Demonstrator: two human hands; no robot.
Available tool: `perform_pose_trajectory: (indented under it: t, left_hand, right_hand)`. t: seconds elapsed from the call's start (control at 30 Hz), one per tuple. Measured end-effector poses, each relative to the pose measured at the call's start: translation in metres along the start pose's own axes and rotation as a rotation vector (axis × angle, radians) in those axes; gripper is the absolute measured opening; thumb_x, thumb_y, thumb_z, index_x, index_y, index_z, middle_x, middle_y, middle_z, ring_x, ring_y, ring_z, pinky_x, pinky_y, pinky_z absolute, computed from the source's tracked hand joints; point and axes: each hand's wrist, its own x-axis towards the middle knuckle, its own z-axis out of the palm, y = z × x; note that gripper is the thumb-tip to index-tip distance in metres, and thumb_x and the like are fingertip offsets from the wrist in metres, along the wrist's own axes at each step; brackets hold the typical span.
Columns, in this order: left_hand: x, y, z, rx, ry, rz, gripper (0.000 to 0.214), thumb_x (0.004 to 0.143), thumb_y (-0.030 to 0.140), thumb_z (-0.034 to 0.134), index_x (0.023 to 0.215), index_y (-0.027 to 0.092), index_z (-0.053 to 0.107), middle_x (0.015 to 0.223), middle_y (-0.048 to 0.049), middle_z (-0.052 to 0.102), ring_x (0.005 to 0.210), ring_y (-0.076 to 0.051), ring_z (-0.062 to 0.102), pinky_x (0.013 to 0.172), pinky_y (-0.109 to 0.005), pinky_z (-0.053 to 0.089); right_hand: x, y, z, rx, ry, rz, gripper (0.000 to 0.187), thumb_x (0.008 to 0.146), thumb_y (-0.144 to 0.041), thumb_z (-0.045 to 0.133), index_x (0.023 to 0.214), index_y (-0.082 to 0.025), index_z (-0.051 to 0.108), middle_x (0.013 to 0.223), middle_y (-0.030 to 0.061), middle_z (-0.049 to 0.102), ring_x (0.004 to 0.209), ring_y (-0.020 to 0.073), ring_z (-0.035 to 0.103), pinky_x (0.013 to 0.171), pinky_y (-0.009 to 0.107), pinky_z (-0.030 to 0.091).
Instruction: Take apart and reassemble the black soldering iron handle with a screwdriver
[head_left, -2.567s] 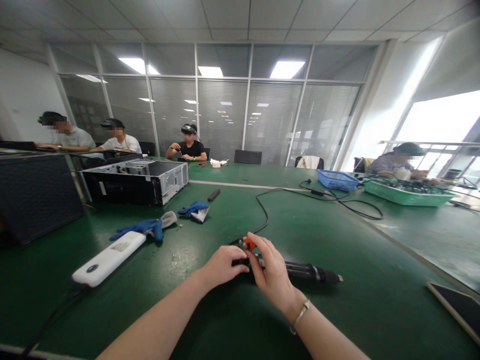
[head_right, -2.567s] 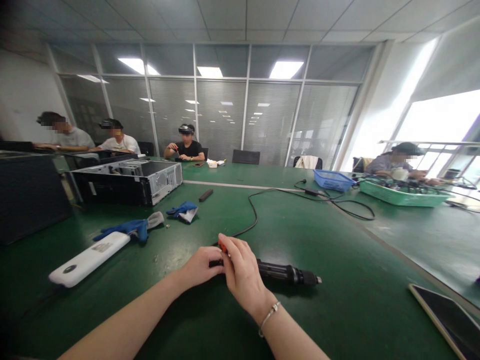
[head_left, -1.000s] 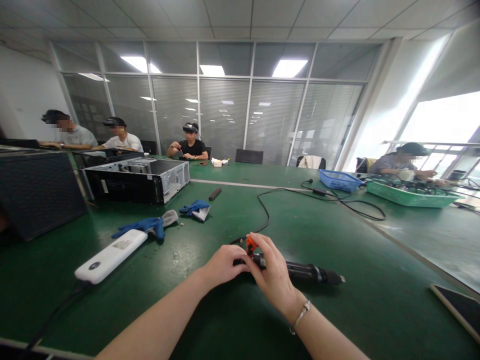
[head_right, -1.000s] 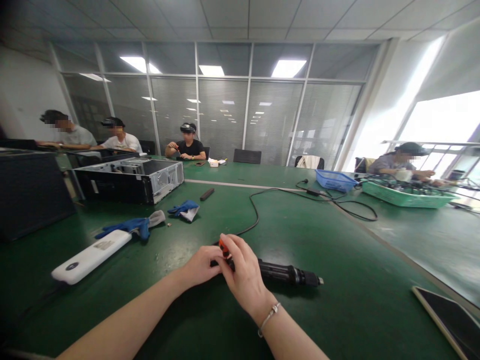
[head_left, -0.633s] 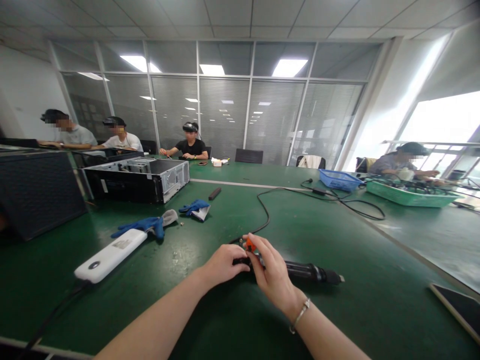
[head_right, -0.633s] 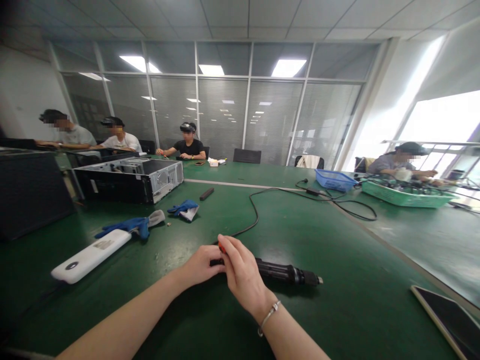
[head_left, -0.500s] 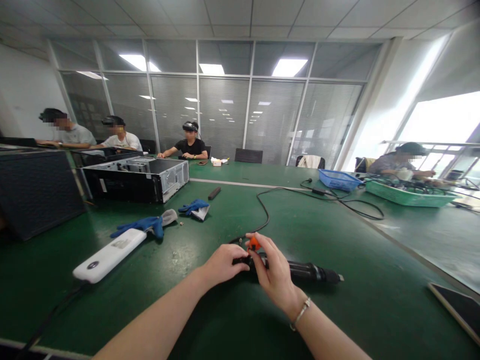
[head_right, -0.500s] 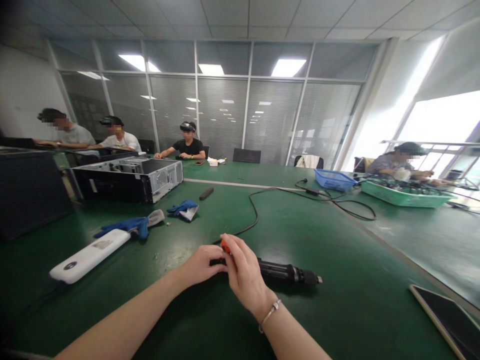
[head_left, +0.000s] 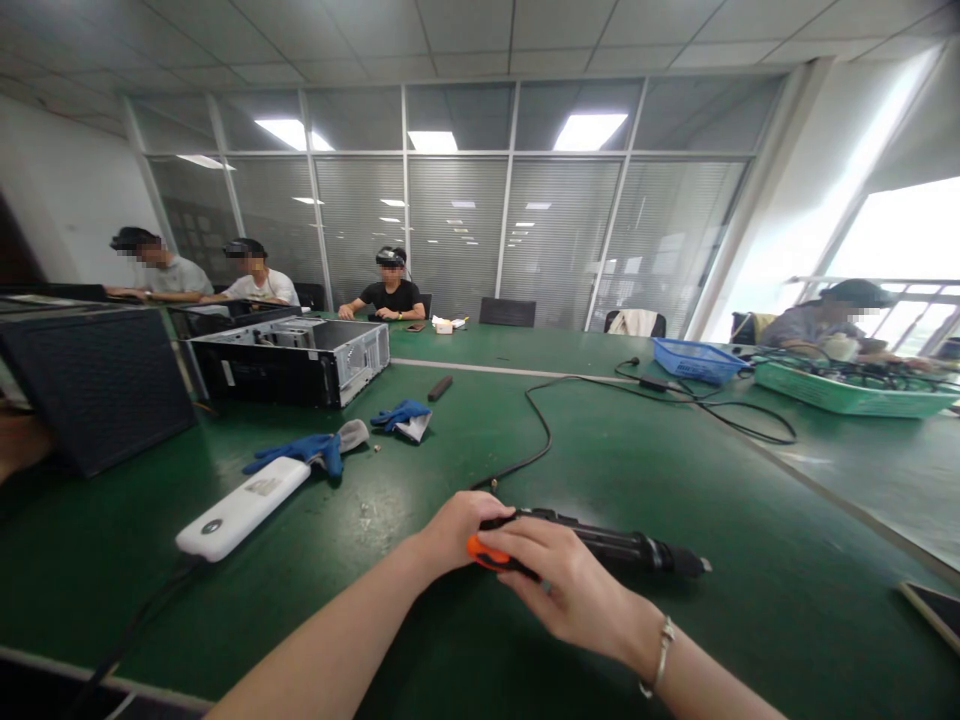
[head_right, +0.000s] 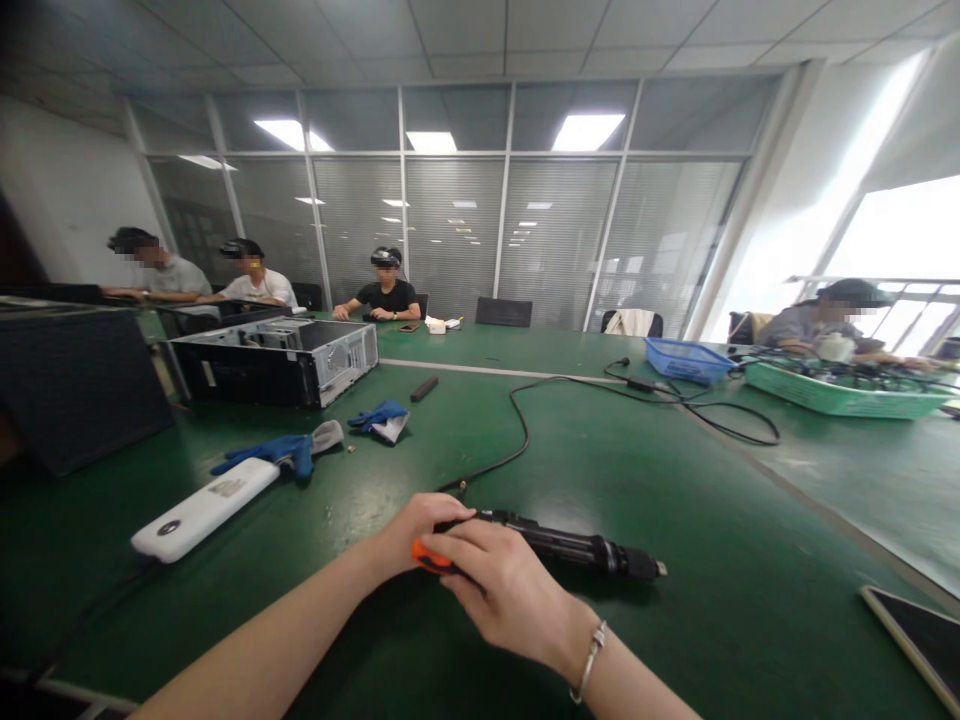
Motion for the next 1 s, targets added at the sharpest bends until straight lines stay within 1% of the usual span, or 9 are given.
perform_pose_trajectory:
  t: [0.1,0.2,0.3,0.43,0.5,0.6,0.77,0.87,1.0]
  left_hand:
    - [0.0,-0.003,0.002,0.051,0.052,-0.002,0.031,0.083,0.024,0.068,0.112,0.013,0.069,0.105,-0.0097,0.073,0.096,-0.021,0.067,0.09,-0.029,0.051]
    - [-0.001,0.003,0.0,0.119,0.049,-0.001,0.034,0.085,0.025,0.067,0.117,0.013,0.066,0.111,-0.0108,0.07,0.101,-0.022,0.065,0.095,-0.033,0.049]
    - [-0.003,0.017,-0.006,0.244,0.024,0.074,0.05,0.083,0.017,0.061,0.133,0.018,0.054,0.125,-0.0106,0.061,0.112,-0.023,0.057,0.101,-0.037,0.045]
    - [-0.003,0.031,-0.012,0.433,-0.008,0.135,0.06,0.078,0.009,0.054,0.137,0.021,0.047,0.133,-0.0106,0.053,0.121,-0.024,0.049,0.107,-0.041,0.039]
    - [-0.002,0.03,-0.013,0.567,0.028,0.086,0.055,0.082,0.009,0.052,0.136,0.02,0.047,0.134,-0.0124,0.051,0.123,-0.026,0.047,0.107,-0.043,0.038]
    - [0.0,0.021,-0.013,0.803,0.149,-0.071,0.042,0.087,0.008,0.049,0.129,0.016,0.052,0.137,-0.0178,0.049,0.127,-0.029,0.045,0.107,-0.047,0.036]
    - [0.0,0.005,-0.011,1.011,0.222,-0.28,0.033,0.092,0.01,0.05,0.123,0.017,0.057,0.146,-0.0215,0.04,0.136,-0.034,0.038,0.109,-0.057,0.03]
    - [0.0,0.001,-0.01,1.035,0.193,-0.315,0.041,0.09,0.01,0.052,0.13,0.02,0.054,0.152,-0.0207,0.033,0.14,-0.036,0.032,0.111,-0.06,0.025]
    - [0.0,-0.001,-0.01,1.037,0.147,-0.348,0.058,0.087,0.005,0.05,0.141,0.024,0.043,0.155,-0.0198,0.026,0.143,-0.036,0.026,0.113,-0.062,0.017]
  right_hand:
    - [-0.015,-0.005,0.001,0.0,-0.191,0.055,0.044,0.091,-0.016,0.053,0.133,-0.028,0.052,0.12,0.0045,0.064,0.109,0.0184,0.06,0.096,0.032,0.049]
    - [-0.031,-0.003,0.002,-0.027,-0.285,0.119,0.044,0.091,-0.015,0.051,0.133,-0.029,0.052,0.12,0.005,0.064,0.108,0.0196,0.059,0.096,0.034,0.049]
    - [-0.04,0.002,0.003,-0.036,-0.29,0.155,0.043,0.092,-0.018,0.05,0.134,-0.027,0.052,0.122,0.0066,0.062,0.11,0.0208,0.058,0.1,0.037,0.046]
    - [-0.041,0.006,0.004,-0.042,-0.258,0.19,0.043,0.09,-0.021,0.055,0.132,-0.027,0.054,0.122,0.0078,0.062,0.111,0.0223,0.057,0.101,0.039,0.045]
    - [-0.041,0.007,0.003,-0.038,-0.256,0.206,0.044,0.088,-0.025,0.058,0.132,-0.027,0.054,0.122,0.0083,0.062,0.112,0.023,0.057,0.101,0.04,0.045]
    - [-0.043,0.01,0.001,-0.029,-0.253,0.23,0.047,0.087,-0.034,0.063,0.132,-0.026,0.055,0.124,0.0094,0.061,0.114,0.0245,0.057,0.103,0.041,0.045]
    - [-0.046,0.015,-0.006,-0.033,-0.171,0.21,0.047,0.088,-0.045,0.061,0.13,-0.024,0.057,0.121,0.0104,0.063,0.11,0.0233,0.06,0.097,0.037,0.049]
    - [-0.045,0.021,-0.011,-0.07,-0.039,0.191,0.033,0.092,-0.039,0.056,0.12,-0.022,0.062,0.11,0.0096,0.067,0.1,0.0209,0.063,0.09,0.036,0.051]
    - [-0.047,0.039,-0.019,-0.177,0.158,0.287,0.025,0.094,-0.034,0.052,0.111,-0.021,0.066,0.102,0.0094,0.068,0.093,0.0214,0.063,0.084,0.039,0.052]
